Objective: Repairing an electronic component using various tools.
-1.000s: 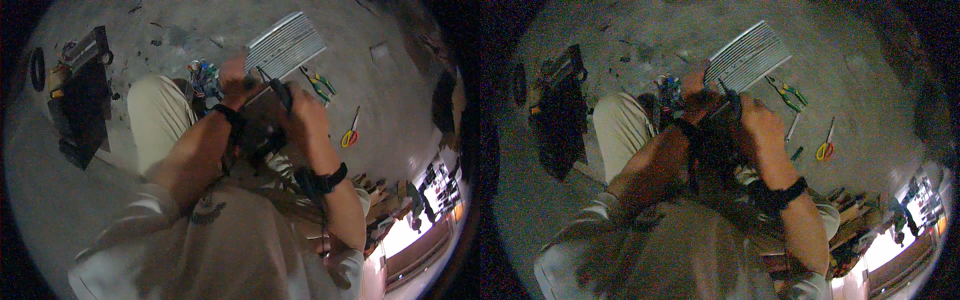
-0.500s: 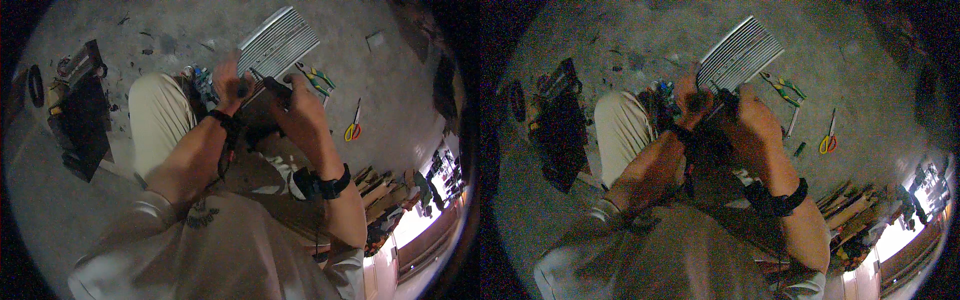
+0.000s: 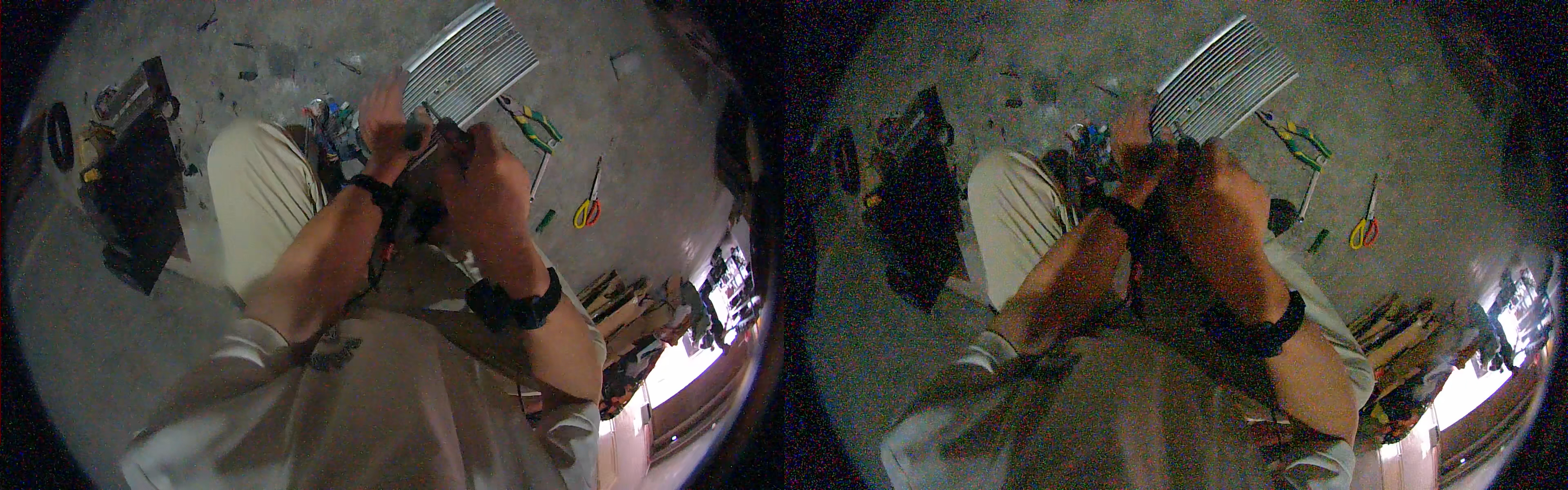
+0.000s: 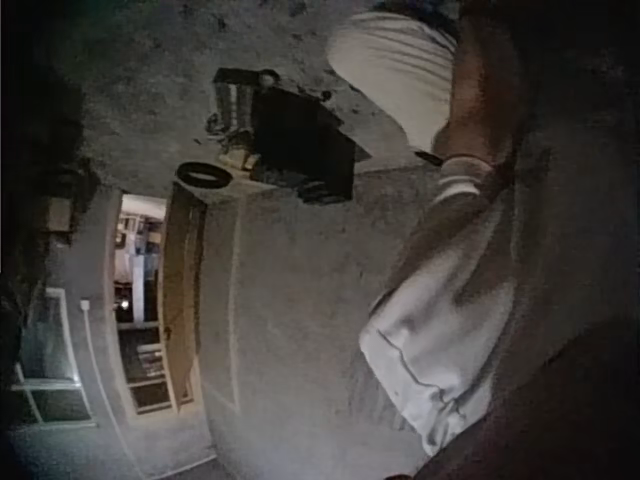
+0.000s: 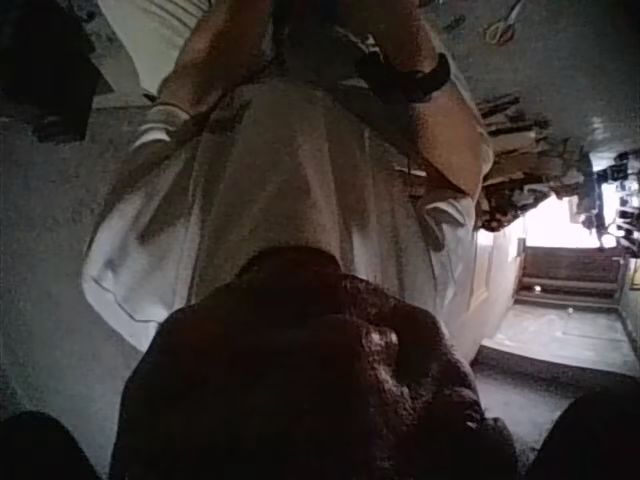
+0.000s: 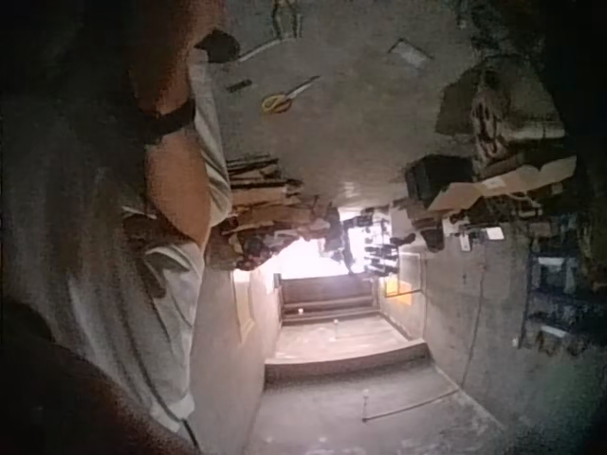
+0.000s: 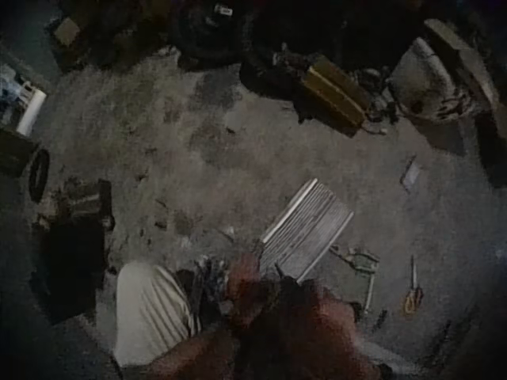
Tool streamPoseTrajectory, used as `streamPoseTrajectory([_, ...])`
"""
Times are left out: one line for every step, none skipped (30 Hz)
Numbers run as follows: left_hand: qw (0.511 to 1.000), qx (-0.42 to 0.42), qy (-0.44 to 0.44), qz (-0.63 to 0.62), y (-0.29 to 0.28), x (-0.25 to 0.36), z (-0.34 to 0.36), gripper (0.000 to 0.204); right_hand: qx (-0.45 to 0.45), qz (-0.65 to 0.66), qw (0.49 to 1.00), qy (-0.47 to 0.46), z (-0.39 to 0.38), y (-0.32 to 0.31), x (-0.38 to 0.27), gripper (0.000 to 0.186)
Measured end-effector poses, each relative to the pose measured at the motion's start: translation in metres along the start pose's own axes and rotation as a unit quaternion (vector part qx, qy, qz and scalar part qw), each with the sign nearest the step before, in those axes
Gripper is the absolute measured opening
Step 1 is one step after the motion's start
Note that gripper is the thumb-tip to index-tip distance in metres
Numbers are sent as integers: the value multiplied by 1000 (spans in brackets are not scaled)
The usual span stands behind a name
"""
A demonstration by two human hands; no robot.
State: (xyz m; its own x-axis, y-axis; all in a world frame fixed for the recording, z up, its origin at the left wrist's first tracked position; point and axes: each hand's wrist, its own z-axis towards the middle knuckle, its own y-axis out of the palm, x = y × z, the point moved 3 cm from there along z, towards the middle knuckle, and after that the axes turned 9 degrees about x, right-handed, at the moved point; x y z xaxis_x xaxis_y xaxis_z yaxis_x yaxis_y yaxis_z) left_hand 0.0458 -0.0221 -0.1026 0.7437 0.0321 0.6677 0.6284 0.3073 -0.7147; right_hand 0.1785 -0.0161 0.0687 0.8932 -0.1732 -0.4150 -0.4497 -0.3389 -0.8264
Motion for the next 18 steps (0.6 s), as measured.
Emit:
streamPoseTrajectory([1000,0,-4,-4,1,0,0,64,22,19,1000,0,0,-1,1,29])
streamPoseTrajectory([1000,3,3,-9,2,-1,1,64,27,29,999,16,0,-3,4,29])
streamPoseTrajectory([1000,2,-4,-16,3,-2,0,64,34,31,999,-8,1,-7,8,30])
streamPoseTrajectory([1000,-5,-9,-21,5,-4,0,63,27,25,999,-16,2,-12,13,32])
streamPoseTrajectory([1000,4,-9,-28,5,-5,-1,63,27,20,999,-21,2,-16,17,33])
streamPoseTrajectory([999,8,-5,-33,5,-7,-2,63,11,15,998,-59,1,-19,17,34])
streamPoseTrajectory([999,9,-3,-38,5,-9,-2,63,0,11,996,-92,1,-22,17,35])
streamPoseTrajectory([999,9,4,-36,4,-10,-3,63,-13,7,992,-125,-1,-25,16,36])
streamPoseTrajectory([999,5,7,-33,4,-11,-3,63,-30,-39,989,-142,-2,-26,14,35])
streamPoseTrajectory([999,2,12,-31,5,-11,-4,63,-47,-86,982,-159,-2,-28,14,35])
streamPoseTrajectory([999,18,25,-27,4,-10,-4,62,-58,-128,973,-184,-3,-28,11,34])
streamPoseTrajectory([998,33,39,-22,4,-9,-4,62,-80,-137,970,-184,-2,-28,10,33])
streamPoseTrajectory([998,41,55,-13,3,-8,-4,61,-97,-141,966,-192,-2,-27,8,31])
streamPoseTrajectory([998,35,41,-20,3,-7,-4,61,-101,-148,963,-202,-1,-25,6,30])
streamPoseTrajectory([999,24,32,-24,4,-7,-4,61,-95,-121,973,-172,0,-24,6,31])
streamPoseTrajectory([999,12,22,-28,4,-6,-4,60,-77,-97,982,-145,2,-24,6,31])
streamPoseTrajectory([999,30,34,-19,2,-4,-4,61,-65,-69,989,-117,3,-24,7,32])
streamPoseTrajectory([997,51,47,-10,0,-3,-4,61,-49,-63,994,-80,4,-24,10,33])
